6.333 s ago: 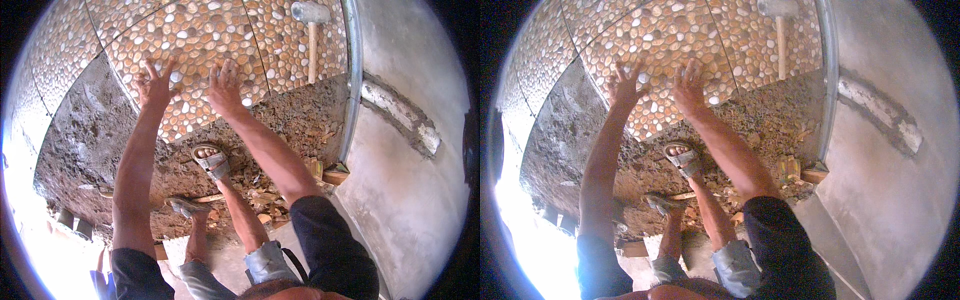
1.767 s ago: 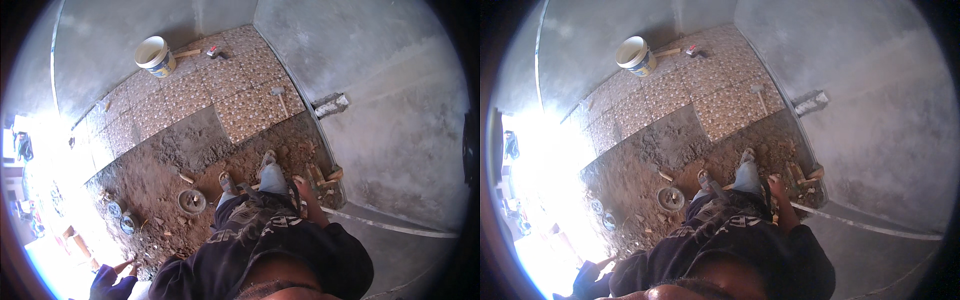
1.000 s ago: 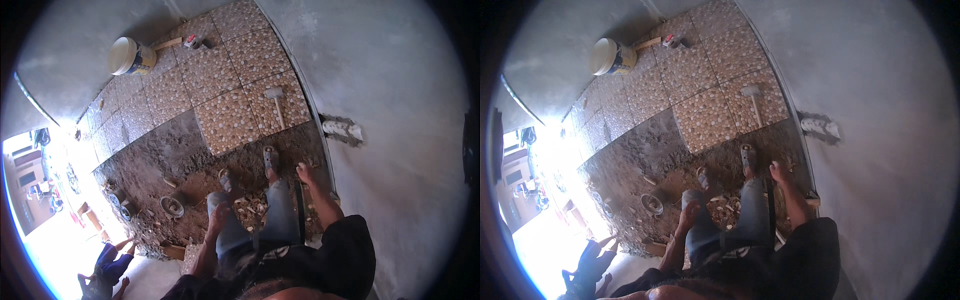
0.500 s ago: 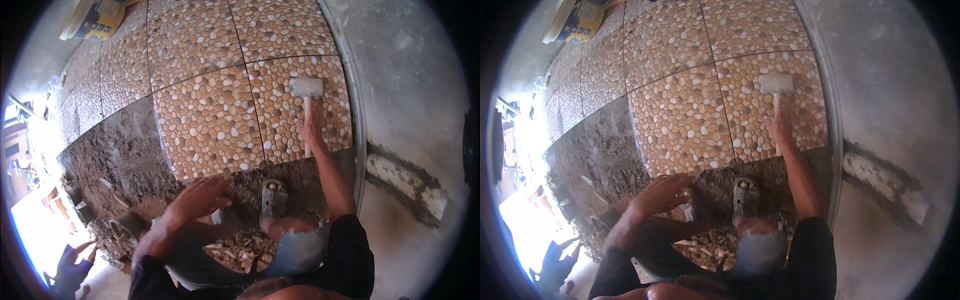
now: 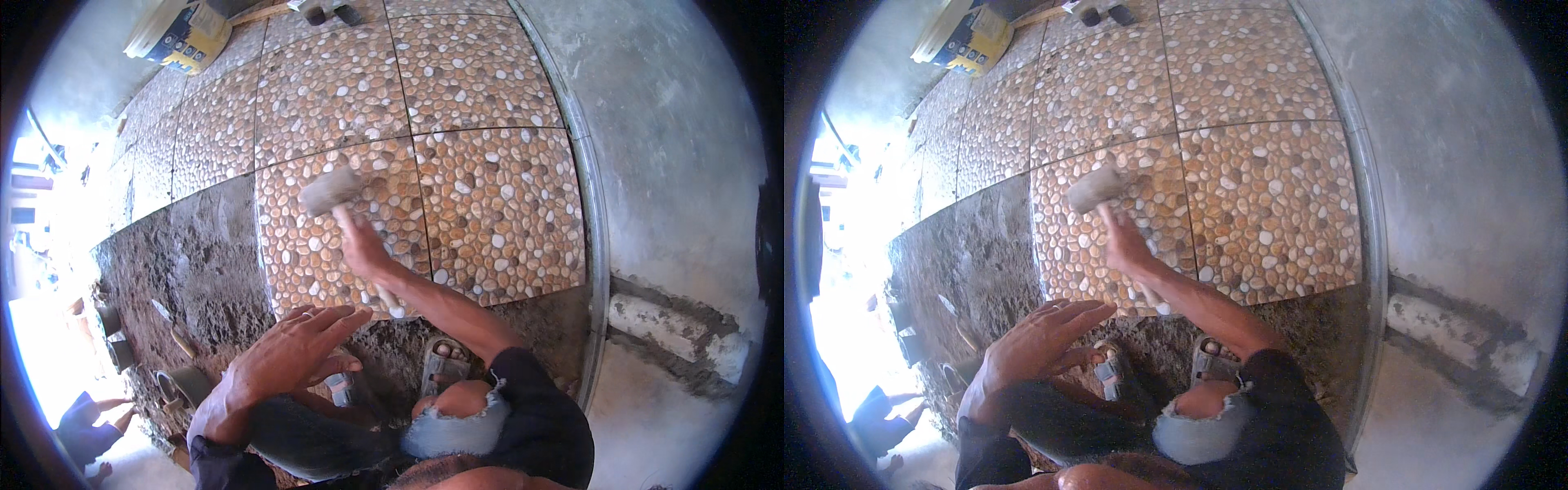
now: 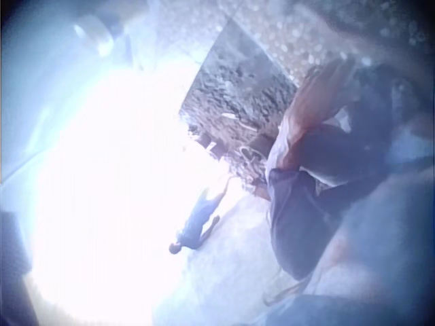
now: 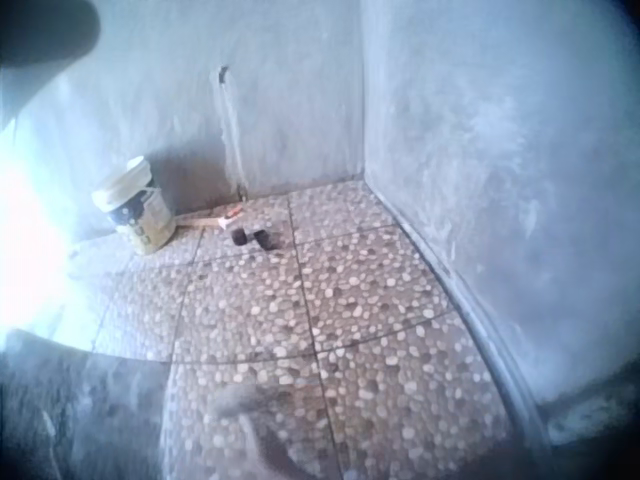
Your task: The person applies mortar to the ground using a trowel, places a stone-patterned tile onto the mortar, and levels it by tapping with a mallet and adjusting its position by hand.
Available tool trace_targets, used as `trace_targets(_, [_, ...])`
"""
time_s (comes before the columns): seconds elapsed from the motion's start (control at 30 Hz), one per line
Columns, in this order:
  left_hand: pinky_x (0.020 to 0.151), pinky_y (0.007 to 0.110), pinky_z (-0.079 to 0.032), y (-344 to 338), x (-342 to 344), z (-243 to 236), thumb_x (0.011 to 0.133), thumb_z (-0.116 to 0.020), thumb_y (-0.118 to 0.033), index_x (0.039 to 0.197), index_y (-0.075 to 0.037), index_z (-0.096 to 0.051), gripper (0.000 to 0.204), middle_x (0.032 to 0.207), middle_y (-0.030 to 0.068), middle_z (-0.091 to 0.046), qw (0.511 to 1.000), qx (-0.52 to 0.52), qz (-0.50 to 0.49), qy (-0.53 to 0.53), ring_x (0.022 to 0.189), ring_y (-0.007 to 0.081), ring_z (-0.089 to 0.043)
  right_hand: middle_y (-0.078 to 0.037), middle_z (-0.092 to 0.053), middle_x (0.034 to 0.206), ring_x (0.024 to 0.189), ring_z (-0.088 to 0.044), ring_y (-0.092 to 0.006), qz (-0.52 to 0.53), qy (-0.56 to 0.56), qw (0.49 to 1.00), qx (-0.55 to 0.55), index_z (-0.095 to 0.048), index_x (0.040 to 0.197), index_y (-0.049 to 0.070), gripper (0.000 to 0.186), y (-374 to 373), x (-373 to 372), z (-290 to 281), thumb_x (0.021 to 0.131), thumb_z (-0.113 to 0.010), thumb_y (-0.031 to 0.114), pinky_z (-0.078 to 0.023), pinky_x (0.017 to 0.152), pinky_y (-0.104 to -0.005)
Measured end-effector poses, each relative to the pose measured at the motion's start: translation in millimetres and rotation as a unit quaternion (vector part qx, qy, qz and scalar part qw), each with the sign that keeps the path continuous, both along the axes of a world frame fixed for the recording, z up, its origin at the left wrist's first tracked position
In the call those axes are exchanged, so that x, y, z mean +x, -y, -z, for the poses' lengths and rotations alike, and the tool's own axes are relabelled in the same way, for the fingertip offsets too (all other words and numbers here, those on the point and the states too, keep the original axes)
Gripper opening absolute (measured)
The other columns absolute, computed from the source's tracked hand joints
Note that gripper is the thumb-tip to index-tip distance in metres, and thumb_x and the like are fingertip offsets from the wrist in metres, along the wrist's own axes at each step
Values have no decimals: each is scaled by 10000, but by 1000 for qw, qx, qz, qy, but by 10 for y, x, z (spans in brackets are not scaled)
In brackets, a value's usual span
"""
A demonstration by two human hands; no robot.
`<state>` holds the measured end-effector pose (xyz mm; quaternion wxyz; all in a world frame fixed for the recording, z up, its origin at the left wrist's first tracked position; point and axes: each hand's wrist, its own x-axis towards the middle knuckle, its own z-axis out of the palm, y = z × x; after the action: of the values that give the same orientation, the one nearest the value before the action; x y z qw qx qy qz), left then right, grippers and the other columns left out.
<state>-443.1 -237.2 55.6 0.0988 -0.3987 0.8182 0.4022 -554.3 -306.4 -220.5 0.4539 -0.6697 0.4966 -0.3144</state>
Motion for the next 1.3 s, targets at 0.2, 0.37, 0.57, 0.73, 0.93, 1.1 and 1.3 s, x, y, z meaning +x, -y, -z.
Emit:
trace_targets(0.2, [1032,445,-375,-10,-101,163,876,-600,-420,1403,-102,-390,650,1353,180,-483,999,-5,-27,26,1238,366,-468,-289,-479,1178,995,-557,-412,36,-31,975,-219,-327,1391,-10,630,63,172,199,831,-598,88,-475,851,-497])
trace_targets(0.37, [1015,446,-390,-42,32,147,898,-583,-411,1386,-109,-411,599,1324,172,-503,998,-7,-38,43,1204,360,-500,-275,-229,1495,1356,-294,-416,166,-154,959,-172,-238,1443,-25,824,464,-1555,-119,790,-704,161,-263,1105,-463])
trace_targets(0.57, [997,453,-399,-27,151,166,910,-560,-426,1396,-90,-388,616,1323,191,-504,997,2,-53,50,1205,365,-499,-228,-143,1540,1433,-134,-362,349,-453,797,-195,-183,1479,12,717,550,-3381,-619,933,-546,302,-103,1136,-543])
trace_targets(0.73, [1003,461,-391,66,61,182,907,-554,-434,1400,-86,-383,627,1328,191,-499,998,1,-44,46,1208,367,-497,-212,-217,1522,1420,-170,-363,199,-518,821,-130,-221,1462,-8,675,693,-2957,229,971,-363,434,-111,1112,-610])
trace_targets(0.93, [1028,468,-366,63,-4,197,907,-550,-440,1404,-92,-373,632,1351,188,-479,999,-2,-18,39,1216,370,-489,-201,-180,1539,1433,-142,-351,204,-491,841,-105,-210,1473,7,697,849,-2946,209,968,-381,456,-80,1125,-592])
trace_targets(1.1, [1021,470,-376,-41,118,227,904,-556,-444,1406,-92,-367,642,1337,188,-492,996,25,-36,77,1214,372,-490,-190,-156,1548,1437,-118,-352,254,-408,859,-180,-198,1478,12,702,696,-3001,-253,966,-398,450,-30,1131,-582])
trace_targets(1.3, [1016,463,-398,23,133,269,902,-575,-410,1413,-120,-368,623,1366,178,-478,998,27,-46,44,1222,370,-487,-160,-207,1539,1434,-150,-325,165,-495,846,-111,-230,1472,26,689,709,-2736,185,956,-420,439,-106,1124,-595])
